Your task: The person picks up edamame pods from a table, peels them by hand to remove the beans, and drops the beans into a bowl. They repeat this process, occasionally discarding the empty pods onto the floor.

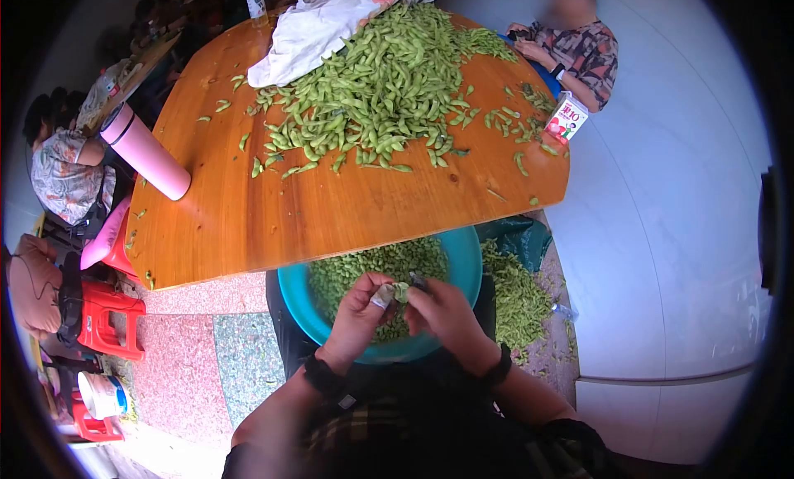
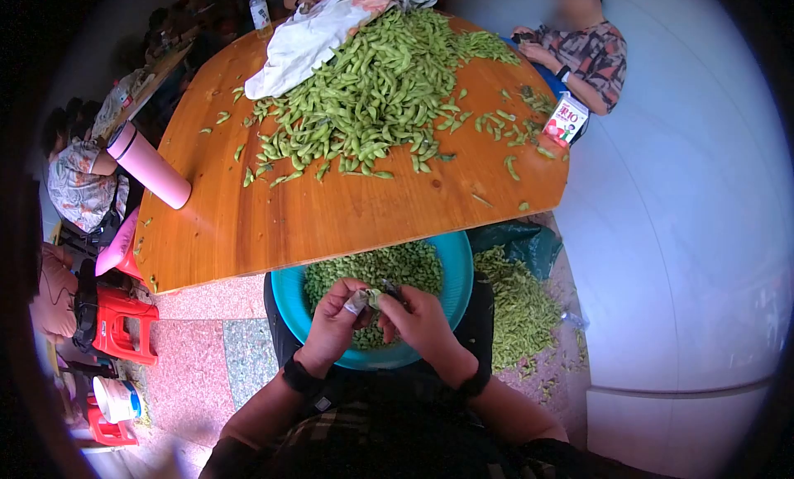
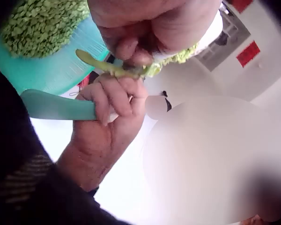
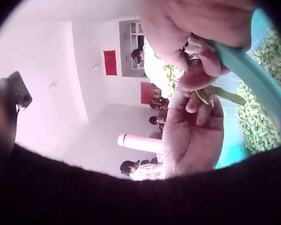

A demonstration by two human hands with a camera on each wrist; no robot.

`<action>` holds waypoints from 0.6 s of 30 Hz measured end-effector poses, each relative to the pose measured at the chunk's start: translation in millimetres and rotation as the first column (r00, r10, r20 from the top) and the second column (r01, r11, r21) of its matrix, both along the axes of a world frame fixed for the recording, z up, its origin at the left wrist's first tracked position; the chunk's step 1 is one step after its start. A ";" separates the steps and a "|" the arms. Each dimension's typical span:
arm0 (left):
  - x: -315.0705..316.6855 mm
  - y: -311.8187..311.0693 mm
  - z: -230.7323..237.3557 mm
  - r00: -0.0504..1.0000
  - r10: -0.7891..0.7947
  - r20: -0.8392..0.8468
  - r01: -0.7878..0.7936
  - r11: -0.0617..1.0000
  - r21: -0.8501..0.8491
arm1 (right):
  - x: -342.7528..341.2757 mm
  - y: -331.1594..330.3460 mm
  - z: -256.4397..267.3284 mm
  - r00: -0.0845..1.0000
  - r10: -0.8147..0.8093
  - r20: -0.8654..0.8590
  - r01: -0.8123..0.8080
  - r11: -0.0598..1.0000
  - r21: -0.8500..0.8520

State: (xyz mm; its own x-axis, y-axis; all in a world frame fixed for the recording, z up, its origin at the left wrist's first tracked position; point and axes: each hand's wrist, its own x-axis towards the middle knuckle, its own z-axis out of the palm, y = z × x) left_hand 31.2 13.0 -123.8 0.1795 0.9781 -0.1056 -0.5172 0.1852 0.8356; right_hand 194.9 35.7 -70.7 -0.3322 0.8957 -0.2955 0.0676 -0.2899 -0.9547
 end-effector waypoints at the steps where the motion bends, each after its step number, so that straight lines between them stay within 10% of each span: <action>1: 1.7 0.0 6.2 0.997 0.027 -0.076 -0.027 1.000 0.007 | -1.2 -0.7 -4.4 1.000 0.001 -0.001 -0.001 1.000 0.000; 6: 5.4 1.0 11.2 0.966 0.113 -0.231 -0.107 0.994 0.039 | 1.3 -2.1 -16.5 0.990 -0.101 0.095 0.070 0.954 0.291; 9: -0.7 -0.4 7.5 0.773 0.286 -0.566 -0.222 0.958 0.181 | 2.9 0.7 -10.5 0.942 -0.183 0.280 0.012 0.854 0.521; 18: 1.5 -7.2 35.6 0.537 0.330 -0.776 0.067 0.901 0.429 | -0.6 -3.1 -8.3 0.901 -0.113 0.419 -0.183 0.776 0.603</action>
